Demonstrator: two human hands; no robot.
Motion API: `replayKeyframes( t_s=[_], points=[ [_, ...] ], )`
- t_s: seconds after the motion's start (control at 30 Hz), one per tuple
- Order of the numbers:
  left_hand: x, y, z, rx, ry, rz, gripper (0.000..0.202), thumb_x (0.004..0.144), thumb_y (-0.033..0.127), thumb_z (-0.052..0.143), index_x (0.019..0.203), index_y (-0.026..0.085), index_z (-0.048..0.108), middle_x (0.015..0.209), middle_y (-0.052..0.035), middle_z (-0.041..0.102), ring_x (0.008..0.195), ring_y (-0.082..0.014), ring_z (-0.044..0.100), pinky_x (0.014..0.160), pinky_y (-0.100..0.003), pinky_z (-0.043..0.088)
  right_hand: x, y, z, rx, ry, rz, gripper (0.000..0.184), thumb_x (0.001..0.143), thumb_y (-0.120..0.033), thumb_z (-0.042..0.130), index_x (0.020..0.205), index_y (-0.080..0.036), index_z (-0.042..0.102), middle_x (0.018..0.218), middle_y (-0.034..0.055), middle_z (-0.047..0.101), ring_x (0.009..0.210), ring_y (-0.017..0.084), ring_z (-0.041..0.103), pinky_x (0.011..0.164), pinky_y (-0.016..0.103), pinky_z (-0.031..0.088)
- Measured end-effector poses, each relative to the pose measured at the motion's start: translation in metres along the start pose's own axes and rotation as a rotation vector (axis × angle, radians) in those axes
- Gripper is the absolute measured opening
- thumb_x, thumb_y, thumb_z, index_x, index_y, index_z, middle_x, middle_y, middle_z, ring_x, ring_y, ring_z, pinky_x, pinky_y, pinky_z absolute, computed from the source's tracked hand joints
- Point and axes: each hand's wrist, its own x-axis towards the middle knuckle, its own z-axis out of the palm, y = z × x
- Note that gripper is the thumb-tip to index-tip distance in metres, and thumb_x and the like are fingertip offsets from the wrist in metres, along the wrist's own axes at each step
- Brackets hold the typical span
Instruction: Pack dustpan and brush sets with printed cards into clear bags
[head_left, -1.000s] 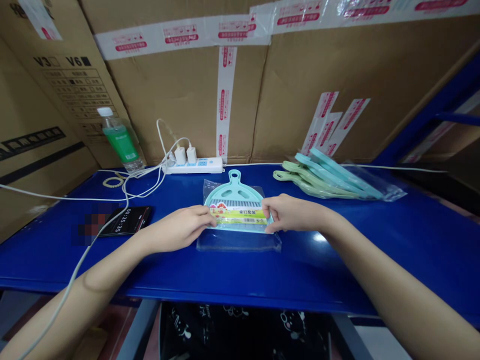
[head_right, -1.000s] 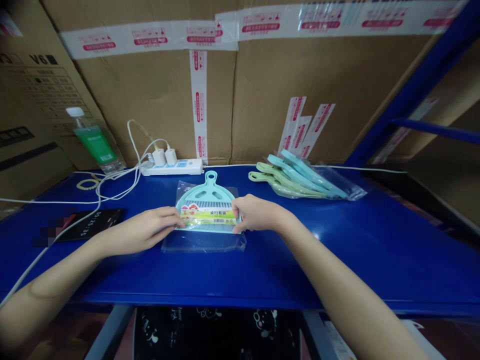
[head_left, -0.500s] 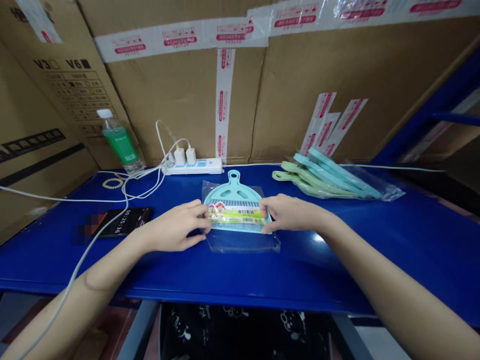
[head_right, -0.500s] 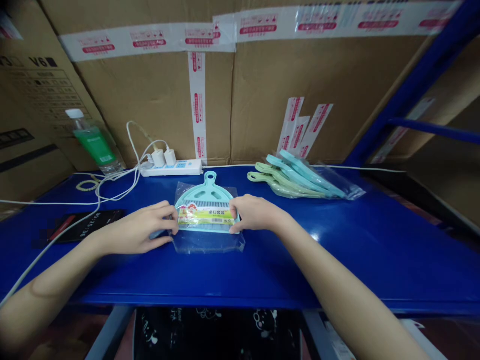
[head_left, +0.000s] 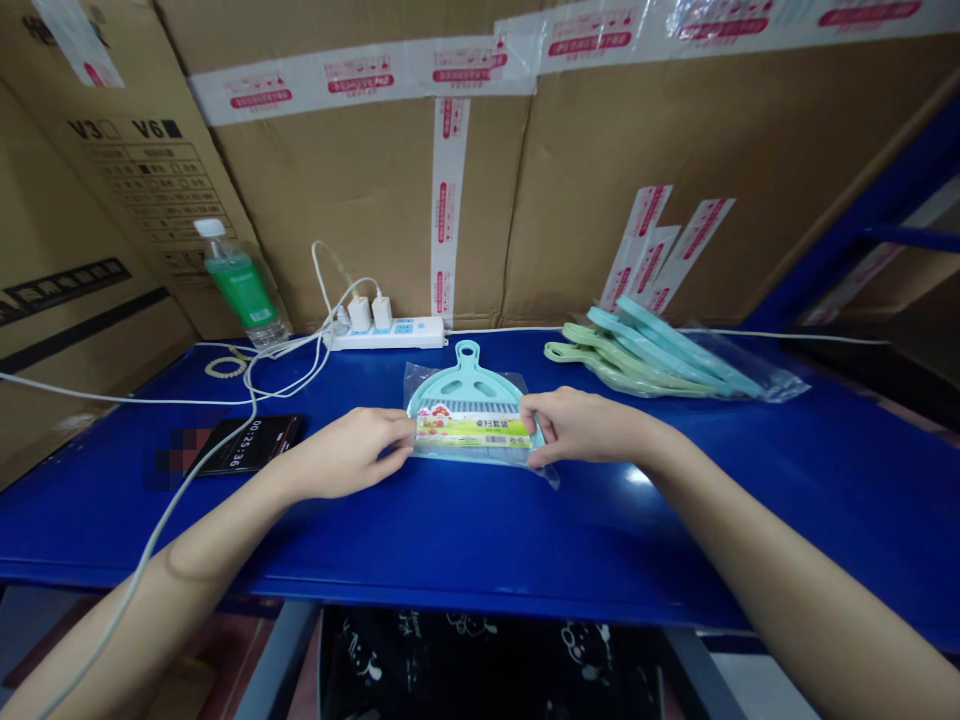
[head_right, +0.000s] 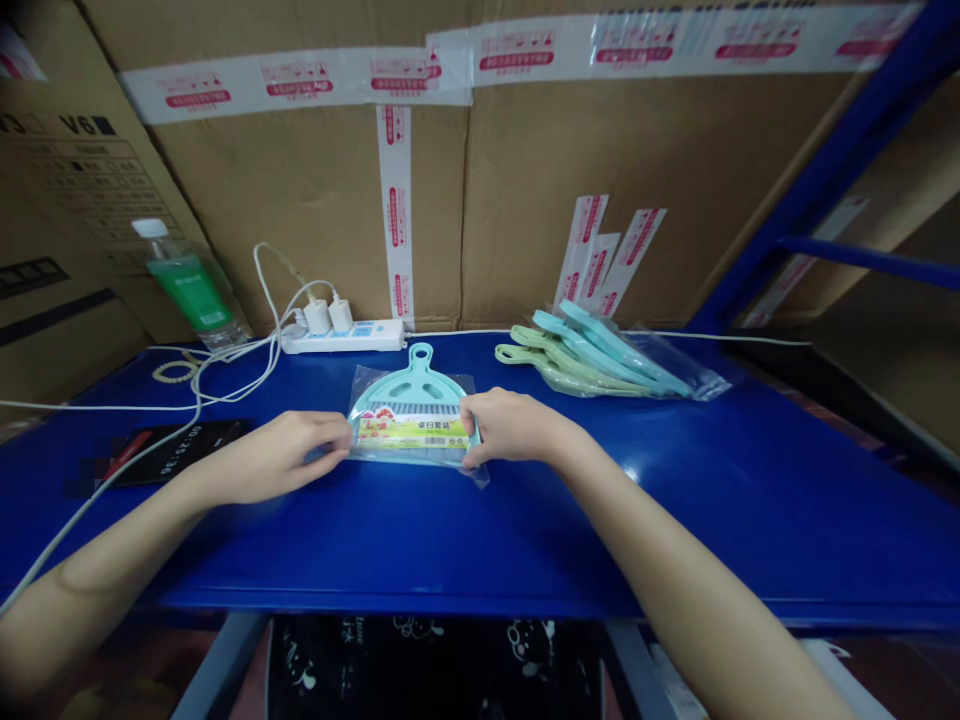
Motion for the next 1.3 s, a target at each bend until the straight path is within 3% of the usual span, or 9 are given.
replayKeyframes(
  t_s=[0.23,0.4,0.53,0.67,0.73,0.9,1.1,1.3],
  points=[
    [0.002,0.000,0.007,-0.017,0.064,-0.074,0.016,0.082,0.018,0.038,0.068,0.019,0.045,0.067,0.0005,0.053,0.058,-0.0120,0.050,0.057,-0.025,0.039,0.002,0.004,0.001,0.066,-0.068,-0.063,0.020,0.067,-0.025,0.070,0.069,-0.021,0.050,0.063,-0.0021,0.053,0.073,0.019,0.055,0.061,0.027,0.036],
    [0.005,0.000,0.013,0.001,0.086,-0.101,0.013,0.086,0.022,0.043,0.079,0.018,0.054,0.070,-0.0002,0.059,0.061,-0.0137,0.055,0.057,-0.024,0.040,0.004,0.008,-0.001,0.072,-0.110,-0.139,0.011,0.076,-0.027,0.060,0.069,-0.020,0.055,0.065,-0.0002,0.056,0.068,0.017,0.054,0.062,0.027,0.037],
    [0.007,-0.003,0.018,-0.014,0.115,-0.072,0.023,0.093,0.025,0.040,0.097,0.019,0.062,0.090,-0.0036,0.068,0.080,-0.0164,0.063,0.070,-0.027,0.048,-0.001,0.010,-0.005,0.060,-0.124,-0.208,0.029,0.083,-0.042,0.047,0.070,-0.019,0.057,0.073,0.0039,0.059,0.068,0.018,0.054,0.061,0.028,0.037],
    [0.008,-0.006,0.023,0.000,0.140,-0.093,0.027,0.096,0.024,0.038,0.103,0.019,0.063,0.097,-0.0043,0.070,0.085,-0.0176,0.065,0.074,-0.028,0.049,-0.006,0.010,-0.005,0.094,-0.166,-0.185,0.041,0.068,-0.057,0.060,0.082,-0.019,0.059,0.085,0.0061,0.058,0.073,0.020,0.054,0.063,0.029,0.041],
    [0.009,-0.007,0.024,0.004,0.138,-0.094,0.027,0.096,0.024,0.039,0.103,0.019,0.064,0.095,-0.0043,0.071,0.083,-0.0176,0.065,0.073,-0.028,0.050,-0.006,0.009,-0.004,0.086,-0.161,-0.175,0.040,0.066,-0.055,0.063,0.082,-0.019,0.060,0.087,0.0069,0.058,0.077,0.021,0.054,0.065,0.030,0.041],
    [0.010,-0.008,0.022,0.002,0.123,-0.091,0.027,0.096,0.026,0.039,0.100,0.019,0.065,0.088,-0.0033,0.071,0.077,-0.0167,0.065,0.071,-0.027,0.049,-0.002,0.006,-0.003,0.017,-0.100,-0.164,0.019,0.075,-0.038,0.056,0.073,-0.019,0.059,0.080,0.0057,0.059,0.078,0.022,0.054,0.068,0.031,0.040],
    [0.009,-0.004,0.021,-0.004,0.112,-0.116,0.028,0.096,0.025,0.038,0.098,0.018,0.065,0.085,-0.0038,0.070,0.075,-0.0171,0.064,0.069,-0.029,0.049,-0.010,-0.003,0.001,-0.064,-0.073,-0.129,0.029,0.071,-0.044,0.066,0.081,-0.018,0.059,0.088,0.0074,0.059,0.071,0.020,0.055,0.064,0.031,0.042],
    [0.011,-0.005,0.021,-0.013,0.088,-0.126,0.028,0.096,0.026,0.037,0.093,0.017,0.064,0.085,-0.0042,0.068,0.074,-0.0183,0.063,0.067,-0.029,0.046,-0.007,-0.007,0.004,-0.125,0.004,-0.091,0.010,0.080,-0.021,0.053,0.072,-0.018,0.057,0.087,0.0080,0.063,0.078,0.020,0.058,0.065,0.030,0.040]
  ],
)
